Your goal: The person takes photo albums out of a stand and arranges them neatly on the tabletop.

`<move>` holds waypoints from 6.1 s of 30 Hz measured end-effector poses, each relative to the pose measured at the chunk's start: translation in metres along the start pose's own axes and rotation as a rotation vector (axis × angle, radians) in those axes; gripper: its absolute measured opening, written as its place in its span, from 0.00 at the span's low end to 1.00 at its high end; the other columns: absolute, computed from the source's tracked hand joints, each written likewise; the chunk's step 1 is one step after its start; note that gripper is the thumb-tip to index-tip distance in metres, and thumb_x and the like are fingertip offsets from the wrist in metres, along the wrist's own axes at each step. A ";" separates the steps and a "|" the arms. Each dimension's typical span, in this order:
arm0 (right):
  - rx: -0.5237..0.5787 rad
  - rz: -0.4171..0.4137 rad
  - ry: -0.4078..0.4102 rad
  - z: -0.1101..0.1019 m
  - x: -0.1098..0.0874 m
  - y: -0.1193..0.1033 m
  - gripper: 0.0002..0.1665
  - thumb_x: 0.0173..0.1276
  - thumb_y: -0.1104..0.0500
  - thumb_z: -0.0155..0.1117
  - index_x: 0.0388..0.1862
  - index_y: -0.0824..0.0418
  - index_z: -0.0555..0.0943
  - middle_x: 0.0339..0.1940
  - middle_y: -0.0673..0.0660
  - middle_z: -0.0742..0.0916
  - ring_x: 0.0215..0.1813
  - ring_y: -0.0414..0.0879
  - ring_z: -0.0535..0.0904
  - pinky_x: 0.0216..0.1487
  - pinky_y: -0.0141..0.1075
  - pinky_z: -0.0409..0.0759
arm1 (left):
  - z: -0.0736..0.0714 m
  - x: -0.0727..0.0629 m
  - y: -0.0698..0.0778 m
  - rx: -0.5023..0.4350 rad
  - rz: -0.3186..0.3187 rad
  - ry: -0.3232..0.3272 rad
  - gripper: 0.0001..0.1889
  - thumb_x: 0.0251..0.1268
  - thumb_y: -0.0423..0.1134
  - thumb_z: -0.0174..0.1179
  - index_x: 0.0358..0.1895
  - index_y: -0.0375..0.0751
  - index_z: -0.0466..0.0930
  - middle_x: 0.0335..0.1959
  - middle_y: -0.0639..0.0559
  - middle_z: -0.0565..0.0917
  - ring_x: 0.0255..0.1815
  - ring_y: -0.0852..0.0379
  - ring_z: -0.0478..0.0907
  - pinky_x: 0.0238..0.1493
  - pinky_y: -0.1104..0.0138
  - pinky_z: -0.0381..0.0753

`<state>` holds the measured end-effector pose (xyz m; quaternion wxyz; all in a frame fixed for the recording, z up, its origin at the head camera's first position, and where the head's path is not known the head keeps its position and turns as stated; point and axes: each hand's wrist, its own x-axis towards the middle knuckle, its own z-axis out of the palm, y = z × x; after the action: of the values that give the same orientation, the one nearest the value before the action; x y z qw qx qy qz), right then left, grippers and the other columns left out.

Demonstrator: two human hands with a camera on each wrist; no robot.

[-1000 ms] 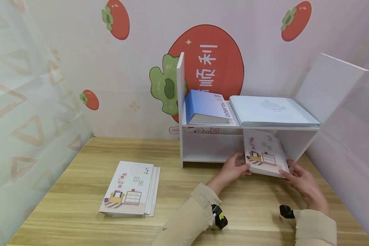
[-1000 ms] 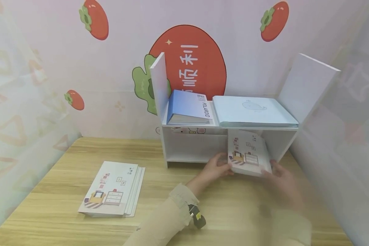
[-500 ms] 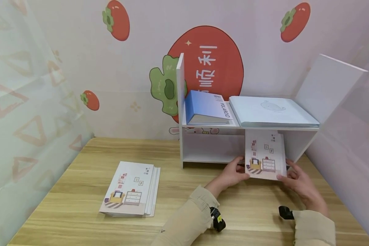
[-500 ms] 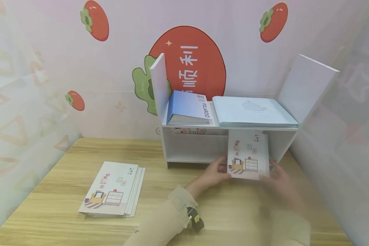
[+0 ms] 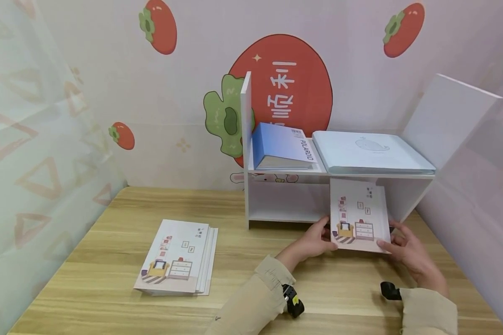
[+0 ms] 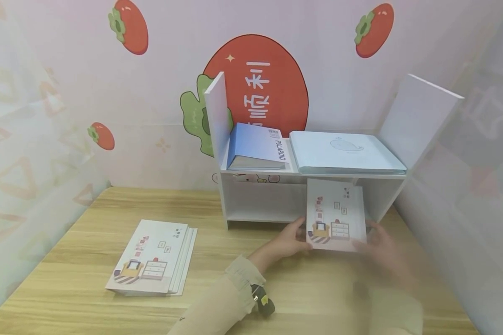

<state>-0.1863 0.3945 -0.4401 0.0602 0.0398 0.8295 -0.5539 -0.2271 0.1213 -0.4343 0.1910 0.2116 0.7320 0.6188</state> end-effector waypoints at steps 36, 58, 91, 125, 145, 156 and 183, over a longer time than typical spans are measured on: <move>0.017 -0.119 -0.087 -0.003 -0.018 -0.024 0.24 0.71 0.66 0.62 0.57 0.51 0.64 0.39 0.34 0.87 0.41 0.35 0.85 0.40 0.30 0.81 | -0.011 -0.021 -0.001 0.020 0.078 -0.087 0.42 0.63 0.24 0.63 0.78 0.45 0.55 0.55 0.47 0.80 0.45 0.67 0.76 0.48 0.76 0.78; -0.048 -0.194 -0.177 -0.008 -0.025 -0.029 0.31 0.69 0.69 0.62 0.66 0.49 0.66 0.43 0.33 0.87 0.45 0.32 0.85 0.42 0.26 0.81 | -0.022 -0.034 0.005 0.067 0.147 -0.191 0.44 0.61 0.23 0.63 0.78 0.40 0.51 0.60 0.42 0.76 0.51 0.65 0.76 0.55 0.76 0.77; -0.010 -0.357 -0.364 -0.004 -0.037 -0.065 0.33 0.70 0.74 0.57 0.56 0.34 0.75 0.45 0.41 0.90 0.43 0.39 0.87 0.41 0.30 0.84 | -0.066 -0.062 0.028 0.061 0.071 -0.397 0.45 0.57 0.25 0.69 0.75 0.41 0.51 0.61 0.45 0.75 0.53 0.63 0.78 0.56 0.73 0.78; 0.001 -0.379 -0.490 0.049 -0.021 -0.100 0.27 0.69 0.70 0.62 0.60 0.85 0.66 0.45 0.47 0.91 0.45 0.42 0.88 0.46 0.32 0.85 | -0.126 -0.102 0.050 0.147 0.116 -0.367 0.36 0.60 0.26 0.67 0.71 0.30 0.60 0.60 0.33 0.78 0.52 0.57 0.83 0.56 0.68 0.82; -0.004 -0.340 -0.513 0.078 -0.015 -0.116 0.30 0.68 0.65 0.65 0.61 0.83 0.67 0.44 0.50 0.91 0.44 0.43 0.88 0.45 0.33 0.86 | -0.148 -0.121 0.053 0.194 0.073 -0.321 0.35 0.58 0.26 0.68 0.69 0.29 0.62 0.58 0.34 0.79 0.52 0.53 0.83 0.55 0.67 0.82; 0.032 -0.338 -0.539 0.094 -0.014 -0.120 0.27 0.68 0.67 0.65 0.58 0.84 0.69 0.44 0.61 0.91 0.42 0.42 0.88 0.44 0.34 0.86 | -0.159 -0.133 0.055 0.233 -0.004 -0.275 0.36 0.58 0.28 0.70 0.69 0.32 0.62 0.58 0.39 0.79 0.54 0.50 0.82 0.57 0.62 0.82; 0.002 -0.264 -0.539 0.149 -0.009 -0.129 0.28 0.63 0.63 0.71 0.55 0.78 0.74 0.44 0.69 0.89 0.41 0.44 0.88 0.42 0.32 0.85 | -0.197 -0.168 0.040 0.242 -0.049 -0.244 0.34 0.56 0.31 0.72 0.65 0.28 0.66 0.53 0.39 0.81 0.50 0.51 0.83 0.55 0.61 0.84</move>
<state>-0.1865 0.2071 -0.3778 0.2054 -0.2169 0.7810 -0.5485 -0.1899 -0.1277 -0.3605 0.2668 0.2887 0.7775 0.4908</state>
